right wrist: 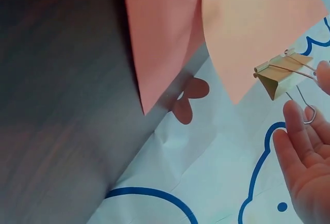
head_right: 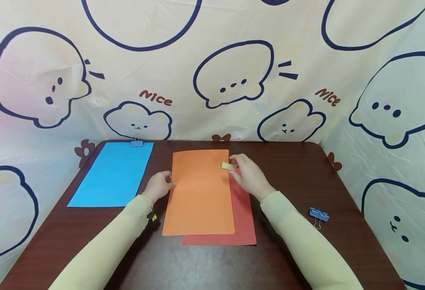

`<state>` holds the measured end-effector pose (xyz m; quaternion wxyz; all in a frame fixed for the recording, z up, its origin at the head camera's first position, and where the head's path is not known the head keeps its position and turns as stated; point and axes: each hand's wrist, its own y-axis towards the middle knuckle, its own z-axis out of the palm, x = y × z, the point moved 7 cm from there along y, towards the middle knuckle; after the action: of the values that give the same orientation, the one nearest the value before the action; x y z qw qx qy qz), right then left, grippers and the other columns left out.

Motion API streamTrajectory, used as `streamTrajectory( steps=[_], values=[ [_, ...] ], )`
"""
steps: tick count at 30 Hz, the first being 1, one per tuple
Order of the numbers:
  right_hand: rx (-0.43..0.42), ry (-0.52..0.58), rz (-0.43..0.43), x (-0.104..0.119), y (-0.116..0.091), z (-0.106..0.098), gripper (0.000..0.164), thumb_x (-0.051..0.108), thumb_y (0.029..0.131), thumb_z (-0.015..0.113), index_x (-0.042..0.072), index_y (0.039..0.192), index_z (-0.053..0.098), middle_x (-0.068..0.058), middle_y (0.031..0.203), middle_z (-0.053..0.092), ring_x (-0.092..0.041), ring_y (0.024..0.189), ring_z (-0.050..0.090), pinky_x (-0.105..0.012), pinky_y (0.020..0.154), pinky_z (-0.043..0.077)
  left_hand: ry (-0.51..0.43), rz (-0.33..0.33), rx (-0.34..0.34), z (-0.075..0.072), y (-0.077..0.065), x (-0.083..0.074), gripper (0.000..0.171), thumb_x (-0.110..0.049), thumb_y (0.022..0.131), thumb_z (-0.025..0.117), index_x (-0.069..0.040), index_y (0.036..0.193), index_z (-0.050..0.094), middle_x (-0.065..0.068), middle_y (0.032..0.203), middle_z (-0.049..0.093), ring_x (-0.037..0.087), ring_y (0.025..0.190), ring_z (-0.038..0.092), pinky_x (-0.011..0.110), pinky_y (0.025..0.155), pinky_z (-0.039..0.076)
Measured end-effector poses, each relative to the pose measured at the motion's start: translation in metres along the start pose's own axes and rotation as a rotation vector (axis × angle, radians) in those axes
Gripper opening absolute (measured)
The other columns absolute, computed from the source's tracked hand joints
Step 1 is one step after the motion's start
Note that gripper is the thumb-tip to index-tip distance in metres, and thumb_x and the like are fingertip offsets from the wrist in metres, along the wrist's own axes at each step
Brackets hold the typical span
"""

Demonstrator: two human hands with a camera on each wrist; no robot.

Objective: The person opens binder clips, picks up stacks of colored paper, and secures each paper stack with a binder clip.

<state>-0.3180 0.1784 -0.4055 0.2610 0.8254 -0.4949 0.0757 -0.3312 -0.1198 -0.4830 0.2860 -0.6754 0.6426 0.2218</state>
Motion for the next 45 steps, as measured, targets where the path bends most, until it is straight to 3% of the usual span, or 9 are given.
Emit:
streamTrajectory(
  steps=[10,17,29,37,45],
  values=[
    [0.003,-0.015,-0.029,0.012,0.025,0.003,0.042,0.015,0.094,0.077,-0.001,0.13,0.061,-0.014,0.12,0.065,-0.025,0.102,0.068,-0.04,0.091,0.059,0.01,-0.001,-0.001,0.002,0.001,0.002,0.02,-0.01,0.093,0.077,-0.007,0.086,0.059,0.009,0.079,0.059,0.023,0.071,0.053,0.028,0.059,0.042],
    [0.016,-0.045,-0.05,0.022,0.043,0.007,0.037,0.018,0.096,0.075,0.004,0.128,0.064,-0.01,0.109,0.065,-0.021,0.091,0.062,-0.036,0.082,0.057,0.024,-0.001,0.005,0.003,0.002,0.003,0.022,-0.01,0.093,0.077,-0.008,0.084,0.058,0.007,0.077,0.057,0.022,0.068,0.052,0.028,0.057,0.04],
    [0.004,-0.067,-0.128,0.038,0.068,0.013,0.034,0.018,0.096,0.074,0.004,0.127,0.065,-0.01,0.119,0.067,-0.021,0.097,0.069,-0.036,0.089,0.058,0.016,0.0,0.008,0.004,0.002,0.003,0.022,-0.01,0.093,0.077,-0.008,0.083,0.057,0.008,0.076,0.056,0.022,0.067,0.051,0.028,0.057,0.04],
    [0.026,-0.078,-0.11,0.043,0.084,0.021,0.034,0.018,0.098,0.072,0.004,0.128,0.066,-0.011,0.126,0.068,-0.024,0.106,0.069,-0.036,0.095,0.057,0.017,0.004,0.005,0.003,0.001,0.002,0.023,-0.01,0.093,0.076,-0.008,0.083,0.056,0.007,0.075,0.055,0.022,0.067,0.051,0.028,0.057,0.039],
    [0.042,-0.094,-0.128,0.049,0.097,0.022,0.033,0.019,0.098,0.07,0.003,0.127,0.067,-0.011,0.123,0.069,-0.026,0.113,0.067,-0.038,0.101,0.055,0.027,0.013,0.002,0.003,0.0,0.002,0.026,-0.011,0.093,0.076,-0.008,0.082,0.053,0.006,0.074,0.052,0.021,0.065,0.048,0.029,0.057,0.037]
  ],
)
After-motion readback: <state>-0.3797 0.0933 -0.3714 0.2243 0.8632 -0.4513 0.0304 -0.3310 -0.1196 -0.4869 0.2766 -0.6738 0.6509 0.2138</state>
